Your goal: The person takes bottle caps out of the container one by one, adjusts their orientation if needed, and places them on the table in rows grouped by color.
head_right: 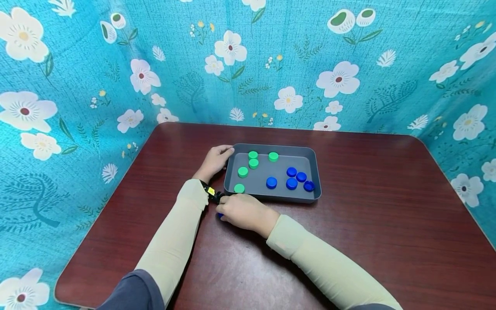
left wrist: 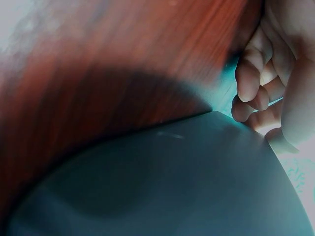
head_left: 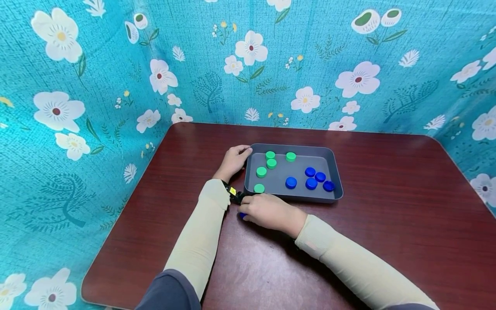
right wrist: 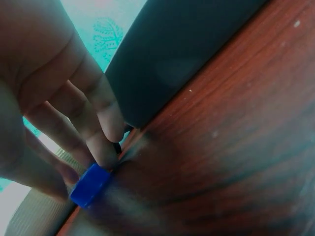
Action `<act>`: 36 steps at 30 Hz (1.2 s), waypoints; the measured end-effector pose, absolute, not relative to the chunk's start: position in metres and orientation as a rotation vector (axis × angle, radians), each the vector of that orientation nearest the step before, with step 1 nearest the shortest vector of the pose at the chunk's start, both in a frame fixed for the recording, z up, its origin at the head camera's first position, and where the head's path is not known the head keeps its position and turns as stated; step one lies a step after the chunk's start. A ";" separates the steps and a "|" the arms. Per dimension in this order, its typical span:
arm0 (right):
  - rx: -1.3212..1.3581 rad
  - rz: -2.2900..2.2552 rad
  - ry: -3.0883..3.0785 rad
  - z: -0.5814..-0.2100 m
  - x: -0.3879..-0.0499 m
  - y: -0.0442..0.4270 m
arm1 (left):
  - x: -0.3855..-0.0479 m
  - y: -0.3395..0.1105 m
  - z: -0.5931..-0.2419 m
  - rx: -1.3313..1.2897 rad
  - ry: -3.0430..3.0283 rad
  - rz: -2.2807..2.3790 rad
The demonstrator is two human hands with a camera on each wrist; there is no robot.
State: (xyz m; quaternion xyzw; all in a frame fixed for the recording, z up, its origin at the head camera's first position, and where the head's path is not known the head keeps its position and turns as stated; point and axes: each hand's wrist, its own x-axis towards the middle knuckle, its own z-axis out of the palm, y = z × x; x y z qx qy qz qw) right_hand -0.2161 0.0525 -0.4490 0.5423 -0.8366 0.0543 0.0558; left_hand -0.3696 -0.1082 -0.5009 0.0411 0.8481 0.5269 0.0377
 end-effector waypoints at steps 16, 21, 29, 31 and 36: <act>1.653 0.165 -2.542 -0.446 -0.218 0.058 | -0.369 -0.108 -0.500 0.118 2.597 1.615; 1.645 0.198 -2.543 -0.445 -0.219 0.062 | -0.369 -0.109 -0.500 0.120 2.599 1.614; 1.602 0.356 -2.510 -0.443 -0.220 0.071 | -0.371 -0.110 -0.498 0.134 2.603 1.615; 1.590 0.407 -2.470 -0.443 -0.221 0.073 | -0.371 -0.110 -0.498 0.137 2.606 1.615; 1.552 0.467 -2.407 -0.443 -0.222 0.080 | -0.368 -0.110 -0.499 0.141 2.599 1.607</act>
